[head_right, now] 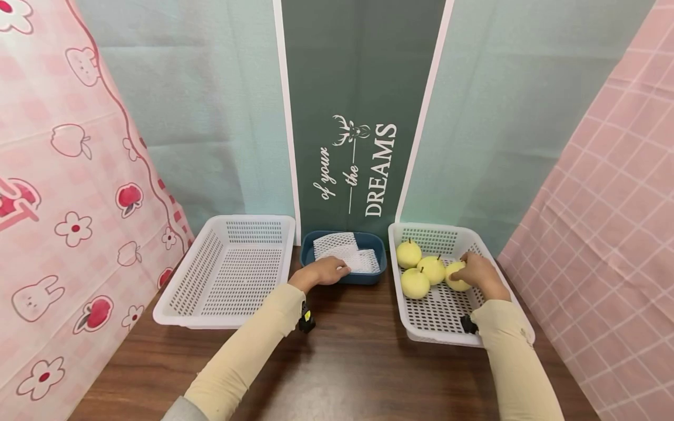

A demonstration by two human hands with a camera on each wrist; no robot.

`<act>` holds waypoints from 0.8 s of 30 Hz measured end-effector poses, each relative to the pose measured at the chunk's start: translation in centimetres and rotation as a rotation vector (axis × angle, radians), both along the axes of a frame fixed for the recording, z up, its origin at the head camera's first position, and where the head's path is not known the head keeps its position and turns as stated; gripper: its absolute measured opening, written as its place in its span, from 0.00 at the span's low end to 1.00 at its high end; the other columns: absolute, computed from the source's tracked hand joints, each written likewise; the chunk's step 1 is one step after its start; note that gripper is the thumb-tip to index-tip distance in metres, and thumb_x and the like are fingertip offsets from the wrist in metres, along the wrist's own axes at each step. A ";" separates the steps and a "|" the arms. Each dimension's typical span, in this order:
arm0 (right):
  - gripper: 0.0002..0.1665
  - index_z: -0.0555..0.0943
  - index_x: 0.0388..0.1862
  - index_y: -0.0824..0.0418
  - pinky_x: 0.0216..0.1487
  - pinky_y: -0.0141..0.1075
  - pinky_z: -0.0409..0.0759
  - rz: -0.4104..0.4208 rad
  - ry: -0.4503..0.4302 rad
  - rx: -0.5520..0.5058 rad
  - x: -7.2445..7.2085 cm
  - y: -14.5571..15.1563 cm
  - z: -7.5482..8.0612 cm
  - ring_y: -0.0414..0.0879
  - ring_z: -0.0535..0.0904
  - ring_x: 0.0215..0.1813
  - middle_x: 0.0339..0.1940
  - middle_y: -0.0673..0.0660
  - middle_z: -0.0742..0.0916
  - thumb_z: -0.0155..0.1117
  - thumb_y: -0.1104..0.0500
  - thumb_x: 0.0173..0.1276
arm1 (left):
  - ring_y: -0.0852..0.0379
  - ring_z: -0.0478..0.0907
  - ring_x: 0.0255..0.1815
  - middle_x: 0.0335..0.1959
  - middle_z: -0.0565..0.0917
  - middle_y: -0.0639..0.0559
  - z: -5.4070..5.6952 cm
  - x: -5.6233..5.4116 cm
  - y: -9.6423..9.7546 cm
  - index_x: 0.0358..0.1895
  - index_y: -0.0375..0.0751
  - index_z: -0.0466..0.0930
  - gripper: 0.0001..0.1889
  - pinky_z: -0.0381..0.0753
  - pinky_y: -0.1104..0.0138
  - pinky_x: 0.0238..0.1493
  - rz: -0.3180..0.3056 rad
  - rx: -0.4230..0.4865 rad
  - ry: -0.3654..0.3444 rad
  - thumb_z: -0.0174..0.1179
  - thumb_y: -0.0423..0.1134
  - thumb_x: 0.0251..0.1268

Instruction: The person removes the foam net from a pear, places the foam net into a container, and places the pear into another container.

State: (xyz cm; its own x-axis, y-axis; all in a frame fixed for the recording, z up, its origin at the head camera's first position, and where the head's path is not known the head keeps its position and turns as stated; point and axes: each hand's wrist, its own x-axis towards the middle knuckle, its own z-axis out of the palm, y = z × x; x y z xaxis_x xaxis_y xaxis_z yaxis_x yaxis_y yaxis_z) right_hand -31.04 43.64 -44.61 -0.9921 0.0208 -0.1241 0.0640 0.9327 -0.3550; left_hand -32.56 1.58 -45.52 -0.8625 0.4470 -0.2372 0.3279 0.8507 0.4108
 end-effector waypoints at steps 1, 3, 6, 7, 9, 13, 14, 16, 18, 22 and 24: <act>0.49 0.67 0.68 0.87 0.58 0.66 0.78 0.000 0.004 -0.002 0.0 0.0 0.0 0.79 0.76 0.61 0.63 0.86 0.77 0.76 0.52 0.65 | 0.48 0.72 0.79 0.77 0.77 0.47 0.0 0.0 0.0 0.77 0.46 0.75 0.27 0.70 0.53 0.79 0.001 0.000 0.003 0.44 0.55 0.88; 0.48 0.67 0.67 0.87 0.58 0.66 0.79 0.004 0.008 -0.005 0.0 0.0 0.0 0.79 0.76 0.61 0.62 0.86 0.77 0.76 0.52 0.65 | 0.49 0.72 0.78 0.76 0.77 0.48 0.0 -0.1 0.0 0.77 0.47 0.75 0.27 0.71 0.53 0.78 0.003 -0.002 0.008 0.45 0.55 0.87; 0.47 0.69 0.66 0.86 0.57 0.65 0.79 0.007 0.017 -0.011 0.1 0.0 -0.1 0.78 0.77 0.60 0.61 0.85 0.79 0.76 0.52 0.64 | 0.49 0.73 0.78 0.76 0.78 0.48 0.0 0.0 -0.1 0.76 0.47 0.75 0.27 0.72 0.53 0.78 0.006 0.000 0.013 0.45 0.55 0.87; 0.46 0.70 0.65 0.86 0.56 0.65 0.79 0.008 0.019 -0.013 0.1 0.0 -0.1 0.78 0.78 0.59 0.60 0.85 0.79 0.76 0.52 0.64 | 0.49 0.73 0.78 0.76 0.78 0.48 0.0 0.0 -0.1 0.77 0.47 0.75 0.27 0.72 0.53 0.77 0.005 0.002 0.012 0.45 0.55 0.87; 0.45 0.71 0.64 0.86 0.55 0.64 0.80 0.010 0.026 -0.013 0.2 -0.1 0.0 0.76 0.79 0.57 0.58 0.84 0.80 0.76 0.52 0.64 | 0.49 0.73 0.77 0.76 0.78 0.48 0.0 0.0 -0.1 0.76 0.47 0.75 0.27 0.72 0.53 0.77 0.006 0.005 0.012 0.45 0.55 0.87; 0.43 0.72 0.63 0.85 0.53 0.62 0.80 0.020 0.041 -0.012 0.3 -0.1 0.1 0.75 0.80 0.55 0.56 0.83 0.81 0.75 0.52 0.65 | 0.49 0.74 0.76 0.75 0.79 0.48 0.1 0.1 -0.2 0.76 0.48 0.76 0.26 0.73 0.52 0.76 0.009 0.008 0.015 0.46 0.55 0.87; 0.42 0.72 0.63 0.85 0.52 0.61 0.81 0.022 0.045 -0.011 0.3 -0.1 0.1 0.75 0.80 0.55 0.56 0.83 0.81 0.75 0.52 0.65 | 0.49 0.75 0.76 0.75 0.79 0.49 0.1 0.1 -0.2 0.76 0.48 0.76 0.26 0.74 0.52 0.76 0.012 0.008 0.018 0.46 0.55 0.87; 0.42 0.72 0.63 0.85 0.52 0.61 0.81 0.025 0.048 -0.011 0.3 0.0 0.1 0.75 0.80 0.55 0.56 0.83 0.81 0.74 0.53 0.65 | 0.49 0.75 0.76 0.75 0.79 0.49 0.2 0.1 -0.2 0.76 0.48 0.76 0.26 0.74 0.51 0.75 0.016 0.009 0.021 0.46 0.55 0.87; 0.42 0.72 0.63 0.86 0.52 0.61 0.81 0.024 0.047 -0.010 0.4 -0.1 0.2 0.75 0.80 0.56 0.57 0.83 0.81 0.74 0.52 0.66 | 0.49 0.75 0.75 0.75 0.79 0.49 0.2 0.1 -0.3 0.75 0.48 0.76 0.26 0.74 0.51 0.75 0.017 0.011 0.024 0.47 0.55 0.87; 0.43 0.71 0.65 0.86 0.55 0.64 0.80 0.012 0.037 -0.003 0.6 -0.3 0.6 0.77 0.78 0.59 0.60 0.85 0.79 0.72 0.52 0.69 | 0.49 0.76 0.75 0.74 0.79 0.49 0.3 0.1 -0.5 0.75 0.48 0.77 0.26 0.74 0.50 0.75 0.017 0.022 0.028 0.47 0.55 0.87; 0.43 0.70 0.66 0.86 0.57 0.66 0.79 0.006 0.037 -0.002 0.6 -0.4 0.9 0.79 0.77 0.61 0.62 0.85 0.78 0.70 0.51 0.70 | 0.49 0.76 0.74 0.74 0.80 0.49 0.4 0.1 -0.6 0.75 0.47 0.77 0.25 0.74 0.49 0.75 0.020 0.027 0.031 0.47 0.55 0.87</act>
State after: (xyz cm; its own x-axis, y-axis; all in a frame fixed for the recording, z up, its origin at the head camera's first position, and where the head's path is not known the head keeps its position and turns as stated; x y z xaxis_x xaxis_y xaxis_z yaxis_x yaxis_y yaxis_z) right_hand -30.42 43.22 -43.76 -0.9961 0.0144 -0.0873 0.0449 0.9323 -0.3589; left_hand -32.42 1.01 -45.14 -0.8780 0.4357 -0.1984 0.3242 0.8460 0.4232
